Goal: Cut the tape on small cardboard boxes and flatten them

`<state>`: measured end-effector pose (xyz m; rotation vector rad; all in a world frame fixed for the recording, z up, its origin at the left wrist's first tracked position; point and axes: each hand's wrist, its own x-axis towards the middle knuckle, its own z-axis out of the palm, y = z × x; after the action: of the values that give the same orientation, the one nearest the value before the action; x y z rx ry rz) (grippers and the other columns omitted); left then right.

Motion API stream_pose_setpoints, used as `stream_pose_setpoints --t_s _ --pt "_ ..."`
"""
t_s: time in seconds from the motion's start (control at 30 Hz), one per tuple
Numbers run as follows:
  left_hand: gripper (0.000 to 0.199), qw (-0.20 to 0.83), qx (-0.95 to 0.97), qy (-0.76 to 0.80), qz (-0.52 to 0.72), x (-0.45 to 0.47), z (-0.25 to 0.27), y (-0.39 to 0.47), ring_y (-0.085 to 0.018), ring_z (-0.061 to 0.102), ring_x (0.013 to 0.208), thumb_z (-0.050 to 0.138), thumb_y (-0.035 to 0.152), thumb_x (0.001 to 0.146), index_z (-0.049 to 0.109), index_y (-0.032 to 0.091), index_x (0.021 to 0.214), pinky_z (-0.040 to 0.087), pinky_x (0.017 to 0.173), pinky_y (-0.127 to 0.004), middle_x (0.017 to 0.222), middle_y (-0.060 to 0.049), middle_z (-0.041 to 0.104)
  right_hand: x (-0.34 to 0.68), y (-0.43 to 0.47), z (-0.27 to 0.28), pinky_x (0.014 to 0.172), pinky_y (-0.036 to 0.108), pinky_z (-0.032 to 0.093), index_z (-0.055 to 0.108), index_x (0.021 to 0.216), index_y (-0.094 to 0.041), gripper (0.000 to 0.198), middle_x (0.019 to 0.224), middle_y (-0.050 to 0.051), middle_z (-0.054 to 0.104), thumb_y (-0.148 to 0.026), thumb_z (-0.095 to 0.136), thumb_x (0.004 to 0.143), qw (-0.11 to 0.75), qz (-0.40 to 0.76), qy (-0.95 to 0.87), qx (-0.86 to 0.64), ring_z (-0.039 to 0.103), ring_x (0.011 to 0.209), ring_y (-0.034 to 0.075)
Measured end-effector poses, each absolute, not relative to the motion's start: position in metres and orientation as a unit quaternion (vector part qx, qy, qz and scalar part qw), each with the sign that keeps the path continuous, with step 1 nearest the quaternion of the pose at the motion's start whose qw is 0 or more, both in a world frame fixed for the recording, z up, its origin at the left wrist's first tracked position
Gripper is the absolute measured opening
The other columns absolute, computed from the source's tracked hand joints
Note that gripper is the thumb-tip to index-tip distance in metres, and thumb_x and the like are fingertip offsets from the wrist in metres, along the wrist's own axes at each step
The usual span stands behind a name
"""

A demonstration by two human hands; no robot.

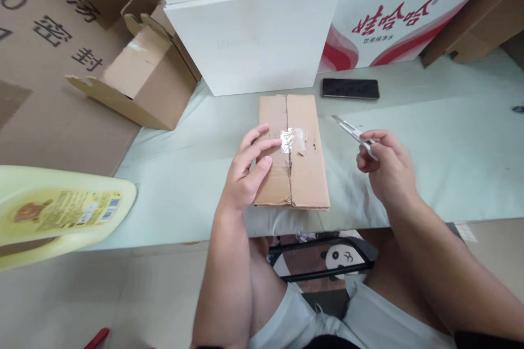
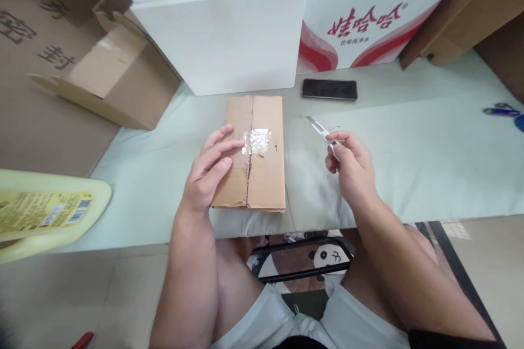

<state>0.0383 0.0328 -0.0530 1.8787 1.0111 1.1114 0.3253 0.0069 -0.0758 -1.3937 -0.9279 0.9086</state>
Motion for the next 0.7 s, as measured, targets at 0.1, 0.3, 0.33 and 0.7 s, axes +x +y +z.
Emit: stream_pose_setpoints --t_s 0.1,0.3,0.33,0.7 --pt "0.035 0.355 0.731 0.392 0.431 0.041 -0.053 0.032 -0.029 0.047 0.148 0.055 0.053 0.100 0.074 0.031 0.121 0.043 0.123 -0.053 0.153 -0.006 0.054 0.322 0.007 -0.074 0.047 0.024 0.034 0.061 0.090 -0.025 0.018 0.056 -0.009 0.047 -0.028 0.070 0.074 0.664 0.323 -0.420 -0.527 0.045 0.047 0.010" --pt "0.035 0.319 0.737 0.399 0.443 0.051 -0.057 0.029 -0.029 0.049 0.146 0.051 0.051 0.102 0.072 0.030 0.122 0.043 0.123 -0.053 0.150 -0.007 0.055 0.318 -0.003 -0.056 0.045 0.028 0.032 0.062 0.092 -0.027 0.036 0.063 -0.008 0.050 -0.037 0.088 0.069 0.704 0.282 -0.496 -0.422 0.045 0.050 0.011" --pt "0.035 0.316 0.738 0.397 0.445 0.053 -0.057 0.029 -0.029 0.049 0.146 0.051 0.050 0.103 0.072 0.030 0.122 0.043 0.123 -0.053 0.150 -0.007 0.055 0.316 -0.006 -0.051 0.046 0.029 0.033 0.063 0.093 -0.028 0.033 0.064 -0.007 0.050 -0.035 0.087 0.071 0.701 0.268 -0.495 -0.438 0.045 0.050 0.012" --pt "0.035 0.277 0.752 0.406 0.440 0.062 -0.055 0.024 -0.029 0.049 0.145 0.046 0.048 0.104 0.069 0.028 0.123 0.040 0.124 -0.053 0.148 -0.008 0.055 0.293 -0.029 -0.025 0.044 0.032 0.034 0.064 0.098 -0.030 0.020 0.064 -0.005 0.046 -0.041 0.075 0.085 0.686 0.221 -0.551 -0.421 0.043 0.048 0.014"
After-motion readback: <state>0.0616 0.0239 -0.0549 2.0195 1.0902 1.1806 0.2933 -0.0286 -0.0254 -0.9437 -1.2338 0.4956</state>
